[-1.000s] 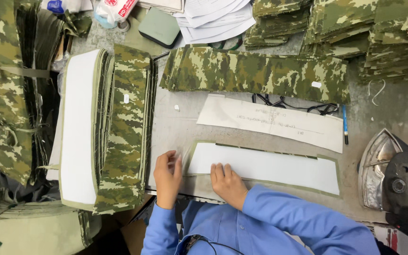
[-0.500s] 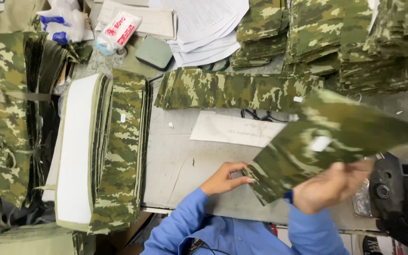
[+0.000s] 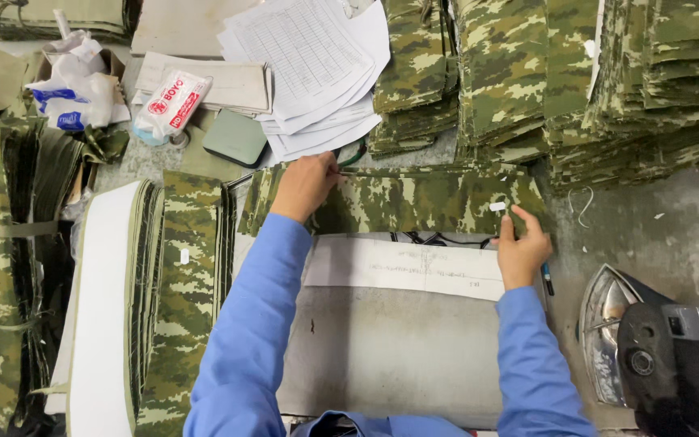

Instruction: The person repeatedly places a small piece of camouflage fabric onto a white paper template on a workbench, irons it flat with an electric iron, and then removes it. This process is repeated multiple times with different pieces of fabric.

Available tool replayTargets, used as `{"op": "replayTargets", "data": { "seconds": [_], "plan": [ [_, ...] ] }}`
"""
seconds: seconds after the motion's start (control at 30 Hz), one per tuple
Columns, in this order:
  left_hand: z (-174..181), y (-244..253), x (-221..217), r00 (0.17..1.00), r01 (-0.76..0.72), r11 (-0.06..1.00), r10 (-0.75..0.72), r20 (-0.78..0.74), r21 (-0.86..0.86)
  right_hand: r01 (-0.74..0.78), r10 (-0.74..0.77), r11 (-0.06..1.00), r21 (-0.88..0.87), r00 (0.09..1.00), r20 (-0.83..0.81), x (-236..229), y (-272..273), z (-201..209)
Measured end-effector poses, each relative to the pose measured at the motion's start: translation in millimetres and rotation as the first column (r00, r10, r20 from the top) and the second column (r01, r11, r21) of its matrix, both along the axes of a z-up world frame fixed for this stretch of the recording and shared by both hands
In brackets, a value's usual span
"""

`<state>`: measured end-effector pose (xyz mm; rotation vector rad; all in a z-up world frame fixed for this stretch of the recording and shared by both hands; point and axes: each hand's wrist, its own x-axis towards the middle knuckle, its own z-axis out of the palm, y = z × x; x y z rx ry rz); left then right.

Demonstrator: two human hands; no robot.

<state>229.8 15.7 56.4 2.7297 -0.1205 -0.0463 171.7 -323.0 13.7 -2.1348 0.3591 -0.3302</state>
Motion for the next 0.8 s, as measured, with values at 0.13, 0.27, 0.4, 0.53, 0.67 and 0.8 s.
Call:
{"op": "replayTargets", "data": {
  "seconds": [0.13,0.27,0.4,0.53,0.67,0.8],
  "plan": [
    [-30,21,12,0.983,0.064,0.992,-0.081,0.167,0.105,-0.033,0.025,0.974,-0.226,0.999,-0.039,12,-3,-4],
    [-2,53,-53,0.919,-0.263,0.952,0.198,0.340,0.154,-0.097,0.093,0.931,-0.351,0.995,-0.027,-21,-5,25],
    [37,104,-200,0.635,-0.758,0.589,0.764,0.112,0.280,-0.207,0.251,0.896,-0.392,0.966,0.064,-97,-42,-17],
    [-25,155,-333,0.471,-0.826,0.452,0.882,-0.028,0.337,-0.302,0.314,0.886,-0.351,0.949,-0.026,-161,-38,-50],
    [-50,183,-386,0.332,-0.936,0.301,0.928,0.172,0.183,-0.224,0.263,0.839,-0.496,0.965,0.010,-173,-37,-70],
    [-22,200,-379,0.230,-0.968,0.239,0.966,-0.116,0.071,-0.227,0.282,0.822,-0.523,0.959,0.028,-172,-36,-75]
  ]
}}
